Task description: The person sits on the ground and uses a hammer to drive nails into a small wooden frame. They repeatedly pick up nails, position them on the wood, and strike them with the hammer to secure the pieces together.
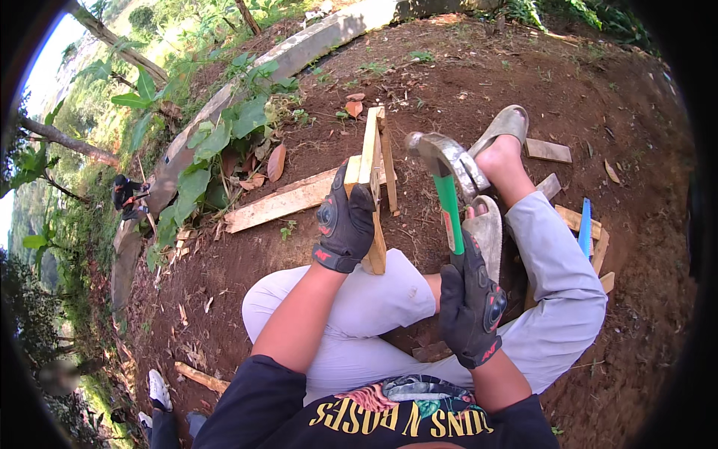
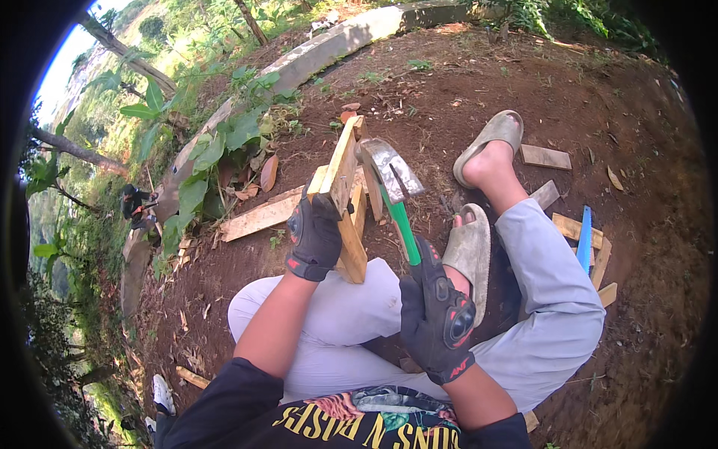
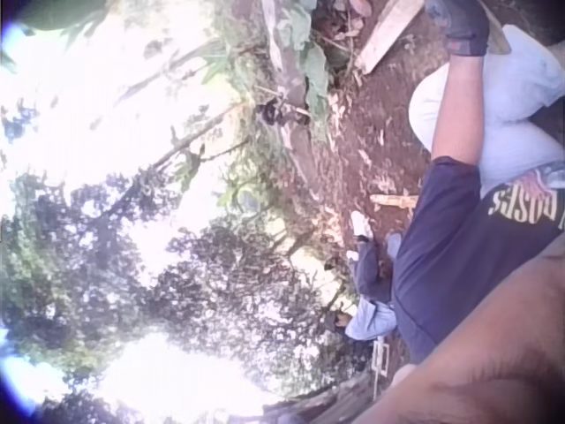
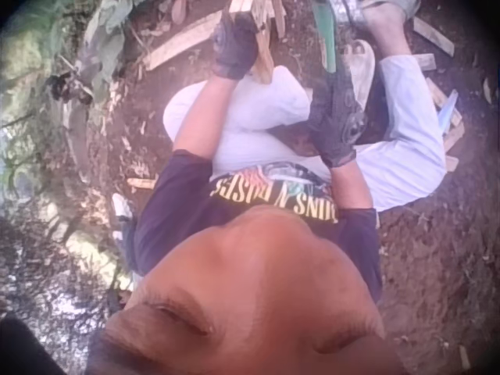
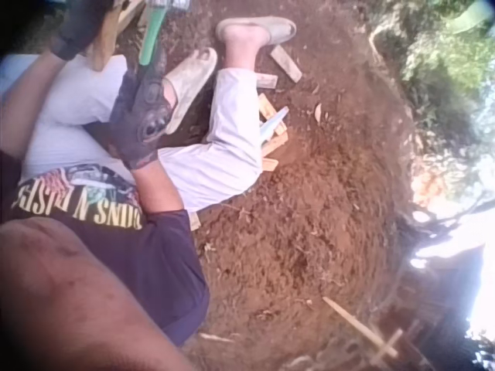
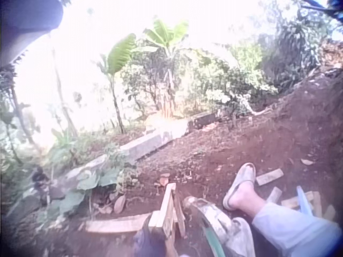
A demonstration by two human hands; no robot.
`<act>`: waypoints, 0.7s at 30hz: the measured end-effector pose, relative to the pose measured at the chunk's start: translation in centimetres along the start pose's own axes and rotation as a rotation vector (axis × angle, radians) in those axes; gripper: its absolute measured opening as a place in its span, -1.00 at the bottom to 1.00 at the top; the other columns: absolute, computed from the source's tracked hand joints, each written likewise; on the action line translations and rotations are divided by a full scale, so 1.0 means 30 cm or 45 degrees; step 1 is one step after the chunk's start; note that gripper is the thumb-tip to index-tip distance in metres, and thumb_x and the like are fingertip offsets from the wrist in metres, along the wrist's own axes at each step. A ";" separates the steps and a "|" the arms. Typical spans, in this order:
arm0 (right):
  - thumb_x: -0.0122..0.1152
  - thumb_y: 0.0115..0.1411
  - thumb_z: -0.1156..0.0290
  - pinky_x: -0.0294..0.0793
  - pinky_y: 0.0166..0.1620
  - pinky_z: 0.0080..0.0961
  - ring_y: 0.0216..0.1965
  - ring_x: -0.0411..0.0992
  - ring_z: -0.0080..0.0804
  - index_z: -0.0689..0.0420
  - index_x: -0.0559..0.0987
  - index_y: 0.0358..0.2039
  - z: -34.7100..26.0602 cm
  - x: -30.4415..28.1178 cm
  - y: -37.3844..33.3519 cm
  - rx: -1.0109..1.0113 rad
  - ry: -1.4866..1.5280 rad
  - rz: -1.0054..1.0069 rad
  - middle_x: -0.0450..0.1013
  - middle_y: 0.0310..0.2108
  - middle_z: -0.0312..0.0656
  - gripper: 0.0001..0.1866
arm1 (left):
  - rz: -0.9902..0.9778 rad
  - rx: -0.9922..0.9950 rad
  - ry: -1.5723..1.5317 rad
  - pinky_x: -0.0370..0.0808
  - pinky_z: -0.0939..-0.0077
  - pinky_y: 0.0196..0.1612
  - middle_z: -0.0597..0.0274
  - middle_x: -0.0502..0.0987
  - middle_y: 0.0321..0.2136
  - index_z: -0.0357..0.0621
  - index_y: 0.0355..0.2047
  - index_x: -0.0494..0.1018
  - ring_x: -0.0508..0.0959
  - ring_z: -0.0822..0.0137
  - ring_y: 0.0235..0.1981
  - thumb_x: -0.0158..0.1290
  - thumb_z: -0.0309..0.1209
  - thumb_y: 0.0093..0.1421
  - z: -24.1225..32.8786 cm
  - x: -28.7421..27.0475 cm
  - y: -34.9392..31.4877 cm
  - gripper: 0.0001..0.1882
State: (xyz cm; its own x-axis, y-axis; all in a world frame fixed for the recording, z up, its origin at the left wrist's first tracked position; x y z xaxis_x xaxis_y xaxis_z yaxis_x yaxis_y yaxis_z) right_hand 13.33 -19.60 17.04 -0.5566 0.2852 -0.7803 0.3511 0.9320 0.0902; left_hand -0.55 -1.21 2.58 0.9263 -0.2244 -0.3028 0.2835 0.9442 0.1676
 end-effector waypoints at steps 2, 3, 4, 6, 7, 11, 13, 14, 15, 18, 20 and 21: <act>0.01 0.52 0.31 0.59 0.07 -0.06 0.03 0.62 0.17 0.38 0.44 0.34 -0.016 0.016 -0.015 -0.078 -0.001 0.108 0.58 0.07 0.27 -0.49 | 0.052 0.085 0.136 0.57 0.21 -0.21 0.03 0.65 -0.28 -0.29 0.45 0.19 0.69 0.14 -0.28 -0.28 0.13 0.58 0.038 -0.075 -0.001 -0.24; 0.02 0.51 0.33 0.59 0.05 -0.06 0.00 0.62 0.15 0.37 0.44 0.34 -0.013 0.075 -0.020 -0.097 0.046 0.083 0.58 0.05 0.26 -0.49 | 0.075 0.125 0.200 0.57 0.23 -0.23 0.07 0.64 -0.32 -0.28 0.46 0.19 0.69 0.18 -0.31 -0.29 0.14 0.58 0.042 -0.106 -0.006 -0.24; 0.03 0.50 0.34 0.59 0.03 -0.06 -0.03 0.63 0.13 0.37 0.44 0.34 -0.012 0.110 -0.027 -0.109 0.057 0.070 0.59 0.03 0.25 -0.49 | 0.061 0.072 0.159 0.57 0.26 -0.23 0.08 0.64 -0.32 -0.28 0.45 0.19 0.68 0.20 -0.31 -0.30 0.15 0.58 0.033 -0.105 -0.011 -0.23; 0.04 0.49 0.36 0.58 0.02 -0.05 -0.07 0.62 0.12 0.37 0.43 0.35 0.049 0.198 -0.006 -0.129 -0.003 -0.010 0.60 0.01 0.23 -0.49 | 0.045 -0.013 0.054 0.56 0.30 -0.23 0.10 0.62 -0.33 -0.27 0.45 0.20 0.66 0.24 -0.32 -0.30 0.17 0.57 0.022 -0.081 -0.004 -0.22; 0.04 0.48 0.36 0.58 0.02 -0.04 -0.08 0.61 0.12 0.37 0.42 0.35 0.055 0.218 0.011 -0.116 -0.016 -0.043 0.59 0.02 0.23 -0.48 | 0.048 -0.011 0.023 0.56 0.30 -0.23 0.10 0.62 -0.33 -0.27 0.45 0.20 0.66 0.25 -0.32 -0.30 0.17 0.57 0.017 -0.084 0.002 -0.22; 0.05 0.49 0.32 0.58 0.01 -0.03 -0.05 0.62 0.17 0.36 0.40 0.37 -0.010 0.060 -0.001 -0.134 -0.068 0.178 0.57 0.06 0.26 -0.46 | 0.038 -0.061 -0.038 0.56 0.32 -0.22 0.12 0.62 -0.33 -0.28 0.44 0.23 0.64 0.27 -0.32 -0.29 0.16 0.57 0.019 -0.080 -0.002 -0.23; 0.07 0.49 0.32 0.59 0.02 -0.03 -0.04 0.62 0.19 0.34 0.40 0.37 0.026 0.100 -0.042 -0.110 -0.137 0.227 0.57 0.05 0.27 -0.46 | 0.092 0.055 0.017 0.56 0.31 -0.23 0.12 0.62 -0.34 -0.27 0.44 0.22 0.65 0.28 -0.32 -0.28 0.15 0.58 0.033 -0.079 0.007 -0.24; 0.07 0.49 0.32 0.57 0.08 -0.03 0.04 0.60 0.20 0.33 0.41 0.38 0.037 0.163 0.004 0.104 -0.119 -0.107 0.53 0.12 0.31 -0.46 | 0.080 0.057 0.053 0.56 0.31 -0.22 0.07 0.62 -0.30 -0.27 0.44 0.22 0.66 0.28 -0.28 -0.30 0.09 0.60 0.022 -0.078 0.011 -0.29; 0.07 0.50 0.33 0.52 0.15 -0.04 0.13 0.54 0.20 0.33 0.40 0.38 0.046 0.187 0.013 0.030 -0.127 -0.079 0.46 0.20 0.33 -0.47 | 0.075 0.007 -0.005 0.56 0.30 -0.22 0.06 0.61 -0.29 -0.27 0.44 0.22 0.66 0.27 -0.28 -0.31 0.07 0.61 -0.007 -0.079 0.009 -0.30; 0.04 0.51 0.34 0.38 0.34 -0.05 0.35 0.39 0.21 0.32 0.39 0.39 0.028 0.174 0.043 -0.106 -0.132 -0.002 0.29 0.39 0.34 -0.47 | 0.096 -0.071 -0.107 0.56 0.27 -0.23 -0.01 0.62 -0.27 -0.28 0.43 0.23 0.67 0.21 -0.29 -0.33 -0.01 0.62 -0.037 -0.089 0.006 -0.36; -0.02 0.54 0.32 0.34 0.38 -0.04 0.36 0.37 0.24 0.35 0.38 0.40 0.030 0.093 0.048 0.025 0.057 -0.005 0.33 0.38 0.29 -0.47 | 0.125 0.055 0.017 0.56 0.29 -0.25 0.02 0.62 -0.31 -0.27 0.44 0.22 0.67 0.21 -0.33 -0.31 -0.01 0.62 0.016 -0.095 0.009 -0.35; 0.00 0.53 0.32 0.40 0.28 -0.06 0.24 0.43 0.18 0.36 0.39 0.38 0.019 0.057 0.052 -0.044 0.002 0.053 0.39 0.27 0.27 -0.47 | 0.131 0.109 0.076 0.56 0.30 -0.27 0.03 0.62 -0.33 -0.27 0.44 0.22 0.67 0.21 -0.36 -0.29 0.00 0.62 0.042 -0.100 0.001 -0.35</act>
State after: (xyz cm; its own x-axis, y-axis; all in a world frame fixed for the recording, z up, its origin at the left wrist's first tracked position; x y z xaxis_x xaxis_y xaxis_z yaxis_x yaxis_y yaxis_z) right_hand 13.36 -17.80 15.48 -0.5430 0.3241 -0.7746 0.3475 0.9265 0.1440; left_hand -3.02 -0.81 4.68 0.9359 -0.1099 -0.3347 0.2101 0.9368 0.2797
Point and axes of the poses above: each hand's wrist, its own y-axis towards the middle knuckle, its own x-axis out of the palm, z = x × y, the point moved 7 cm from there along y, towards the middle knuckle
